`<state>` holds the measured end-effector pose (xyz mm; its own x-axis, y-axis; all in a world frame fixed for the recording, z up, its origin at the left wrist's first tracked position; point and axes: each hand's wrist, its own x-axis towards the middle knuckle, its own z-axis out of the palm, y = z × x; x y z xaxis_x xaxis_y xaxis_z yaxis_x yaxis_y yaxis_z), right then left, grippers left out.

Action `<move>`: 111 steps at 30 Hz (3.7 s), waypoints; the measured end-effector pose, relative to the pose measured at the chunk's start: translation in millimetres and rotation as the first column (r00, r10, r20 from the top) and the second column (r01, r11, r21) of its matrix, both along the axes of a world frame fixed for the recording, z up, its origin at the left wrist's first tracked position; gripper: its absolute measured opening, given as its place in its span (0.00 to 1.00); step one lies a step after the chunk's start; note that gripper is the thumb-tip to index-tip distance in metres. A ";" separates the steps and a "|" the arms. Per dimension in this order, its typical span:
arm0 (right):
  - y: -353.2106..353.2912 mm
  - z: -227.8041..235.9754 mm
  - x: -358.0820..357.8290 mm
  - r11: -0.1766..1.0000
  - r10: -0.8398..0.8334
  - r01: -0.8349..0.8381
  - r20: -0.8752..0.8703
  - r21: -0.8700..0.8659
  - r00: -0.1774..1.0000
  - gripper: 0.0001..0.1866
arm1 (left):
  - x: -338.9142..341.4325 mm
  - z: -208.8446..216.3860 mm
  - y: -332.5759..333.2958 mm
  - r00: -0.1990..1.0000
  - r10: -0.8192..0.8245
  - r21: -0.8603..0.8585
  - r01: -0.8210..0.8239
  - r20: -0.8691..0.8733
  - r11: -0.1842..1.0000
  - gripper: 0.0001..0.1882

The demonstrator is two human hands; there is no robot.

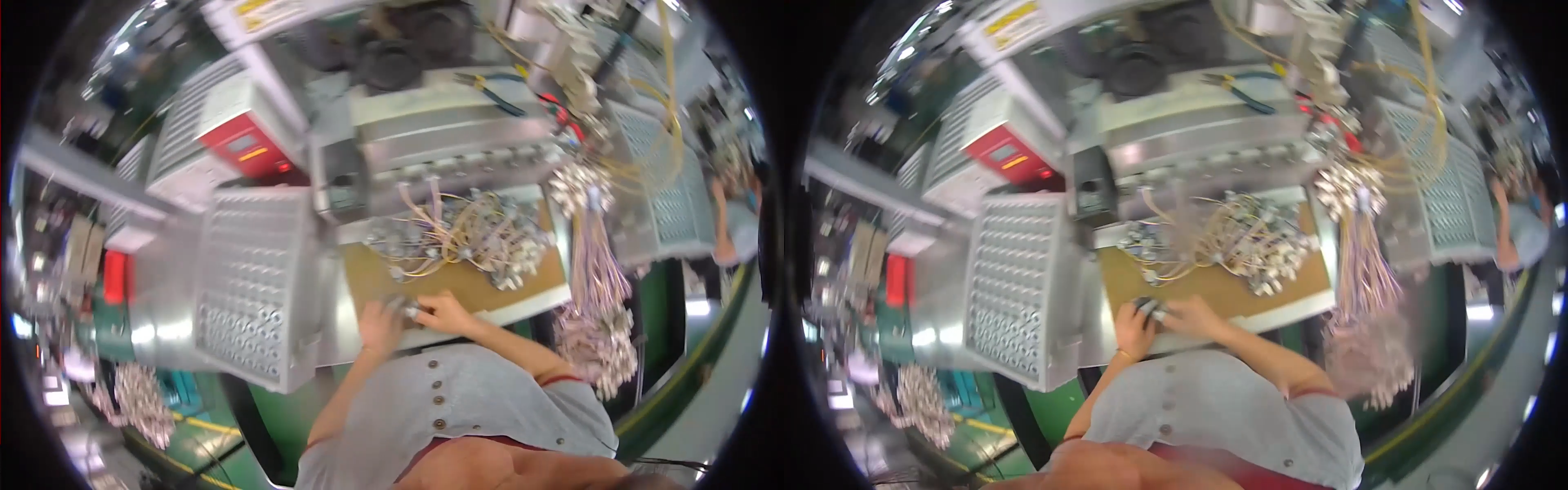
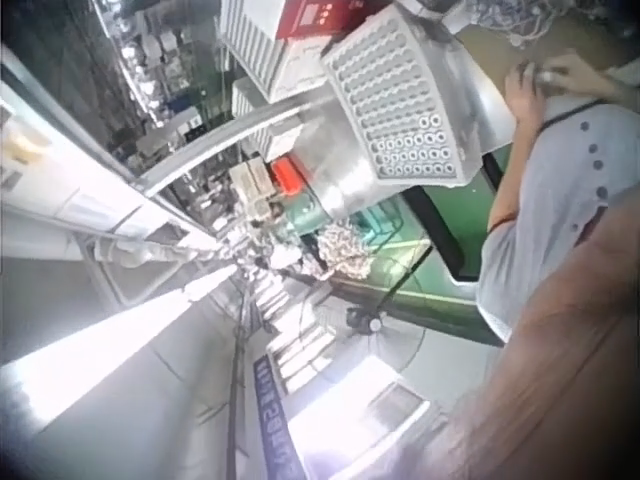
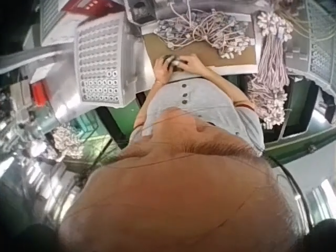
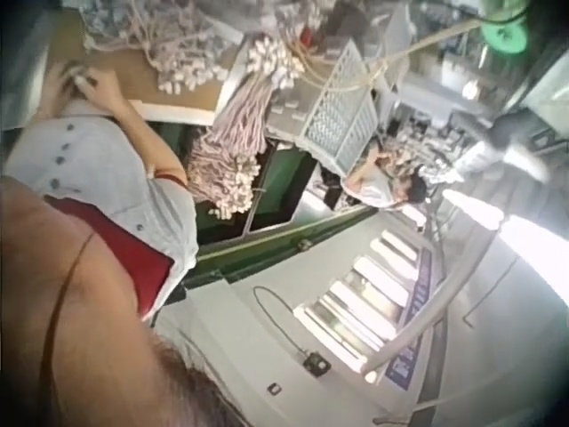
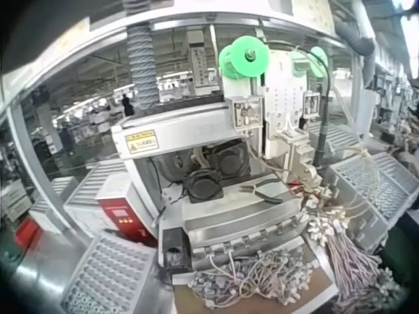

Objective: The person fits components from a tray onto wire harness connectors, places the connectors into a machine to process them, and removes them by hand.

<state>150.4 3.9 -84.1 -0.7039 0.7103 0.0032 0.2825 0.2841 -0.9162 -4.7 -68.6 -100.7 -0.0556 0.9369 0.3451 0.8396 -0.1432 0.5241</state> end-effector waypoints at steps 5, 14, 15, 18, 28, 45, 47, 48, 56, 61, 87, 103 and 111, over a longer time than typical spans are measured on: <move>-19.4 -26.2 -7.3 0.995 -0.043 0.037 -0.055 -0.095 0.998 0.09 | 0.6 -27.4 -3.8 0.998 0.019 0.028 -0.018 -0.058 0.999 0.12; -25.6 -12.9 -7.1 0.994 -0.110 0.108 -0.177 -0.024 0.978 0.08 | 5.3 -21.7 -11.6 0.991 0.078 0.151 -0.061 -0.109 0.987 0.08; -23.8 -25.3 -7.5 0.994 -0.109 0.112 -0.194 0.005 0.975 0.08 | 5.3 -21.6 -11.5 0.991 0.069 0.155 -0.051 -0.114 0.987 0.07; -23.6 -27.4 -4.2 0.994 -0.109 0.107 -0.183 -0.021 0.977 0.08 | 9.2 -20.2 -12.7 0.991 0.080 0.131 -0.066 -0.106 0.989 0.07; -22.1 -34.0 -4.1 0.986 -0.131 0.105 -0.211 -0.127 0.969 0.05 | 7.2 -23.8 -14.3 0.988 0.089 0.116 -0.074 -0.128 0.990 0.09; -18.4 -29.7 -7.3 0.985 -0.116 0.102 -0.095 -0.136 0.989 0.08 | 1.2 -23.9 -9.1 0.995 0.074 0.141 -0.065 -0.059 0.988 0.07; -20.7 -31.1 -5.8 0.994 -0.109 0.105 -0.095 -0.043 0.989 0.09 | 2.7 -23.9 -10.1 0.996 0.064 0.143 -0.055 -0.056 0.988 0.07; -22.2 -31.1 -5.1 0.993 -0.110 0.106 -0.096 -0.048 0.989 0.09 | 5.0 -22.7 -12.4 0.996 0.068 0.137 -0.059 -0.062 0.989 0.07; -21.2 -30.3 -6.6 0.990 -0.144 0.144 -0.015 -0.004 0.990 0.09 | 3.5 -15.5 -6.2 1.000 0.006 0.083 -0.006 0.000 0.997 0.08; -14.7 -32.1 -11.7 0.995 -0.104 0.103 0.075 0.013 0.992 0.11 | -1.1 -19.3 -5.2 0.996 0.092 0.024 -0.092 -0.003 0.995 0.13; -17.4 -45.2 -13.3 0.991 -0.080 0.087 -0.070 0.104 0.994 0.11 | -2.8 -8.8 7.0 0.994 0.038 0.064 -0.045 0.105 0.997 0.14; -18.4 -44.0 -22.5 0.969 -0.136 0.143 -0.049 0.202 0.989 0.06 | -8.5 -27.3 -1.3 0.983 0.049 -0.003 -0.050 0.176 0.999 0.15; -19.0 -35.2 -20.2 0.994 -0.107 0.107 -0.065 -0.006 0.992 0.09 | -46.5 45.3 -11.8 0.851 -0.394 -0.372 0.260 -0.347 0.891 0.10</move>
<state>130.2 -15.1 -119.3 -0.6223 0.7815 0.0450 0.2508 0.2534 -0.9343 -51.1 -80.4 -55.4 0.3540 0.9347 -0.0325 0.9162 -0.3395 0.2130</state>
